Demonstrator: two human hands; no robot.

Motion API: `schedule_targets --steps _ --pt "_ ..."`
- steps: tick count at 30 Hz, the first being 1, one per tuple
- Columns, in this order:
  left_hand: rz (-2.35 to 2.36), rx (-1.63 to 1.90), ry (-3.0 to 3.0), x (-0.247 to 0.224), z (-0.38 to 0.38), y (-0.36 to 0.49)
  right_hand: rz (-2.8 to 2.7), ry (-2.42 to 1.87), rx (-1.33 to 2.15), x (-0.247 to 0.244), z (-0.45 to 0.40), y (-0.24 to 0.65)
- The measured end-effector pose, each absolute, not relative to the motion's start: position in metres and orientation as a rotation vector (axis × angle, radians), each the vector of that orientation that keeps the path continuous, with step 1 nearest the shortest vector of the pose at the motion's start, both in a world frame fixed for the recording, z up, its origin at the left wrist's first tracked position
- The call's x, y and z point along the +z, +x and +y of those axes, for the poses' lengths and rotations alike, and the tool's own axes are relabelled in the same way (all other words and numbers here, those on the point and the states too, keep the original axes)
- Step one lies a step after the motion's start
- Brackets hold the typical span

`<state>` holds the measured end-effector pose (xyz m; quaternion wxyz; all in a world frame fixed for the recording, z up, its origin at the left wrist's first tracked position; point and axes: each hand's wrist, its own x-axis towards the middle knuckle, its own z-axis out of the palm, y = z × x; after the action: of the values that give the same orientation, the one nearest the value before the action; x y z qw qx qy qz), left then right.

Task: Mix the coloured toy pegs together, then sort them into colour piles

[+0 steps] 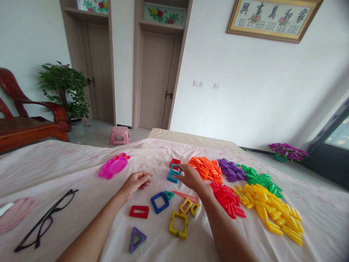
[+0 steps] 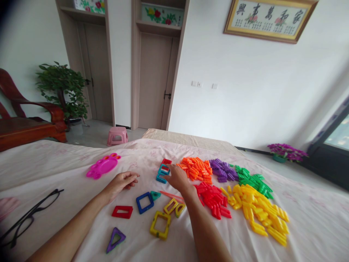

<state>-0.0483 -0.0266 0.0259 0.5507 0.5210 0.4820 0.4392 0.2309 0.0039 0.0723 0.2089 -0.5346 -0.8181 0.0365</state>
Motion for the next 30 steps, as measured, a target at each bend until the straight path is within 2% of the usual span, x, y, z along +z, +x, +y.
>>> schedule_targets --steps 9,13,18,23,26,30 --pt "1.136 1.046 1.227 0.026 -0.028 -0.049 -2.322 -1.479 0.168 0.052 0.008 0.23" --pt "1.134 1.04 1.223 0.025 -0.027 -0.05 -2.326 -1.429 0.121 0.059 0.005 0.226" --pt "1.137 1.041 1.212 0.026 -0.027 -0.049 -2.509 -1.122 0.192 0.083 -0.017 0.204" --pt "1.134 1.044 1.207 0.027 -0.028 -0.05 -2.835 -0.879 0.193 0.083 -0.043 0.177" --pt "1.125 1.046 1.205 0.026 -0.029 -0.05 -2.861 -0.852 0.206 0.078 -0.046 0.171" --pt "1.109 1.039 1.205 0.026 -0.028 -0.05 -2.729 -0.945 0.392 0.073 -0.038 0.174"
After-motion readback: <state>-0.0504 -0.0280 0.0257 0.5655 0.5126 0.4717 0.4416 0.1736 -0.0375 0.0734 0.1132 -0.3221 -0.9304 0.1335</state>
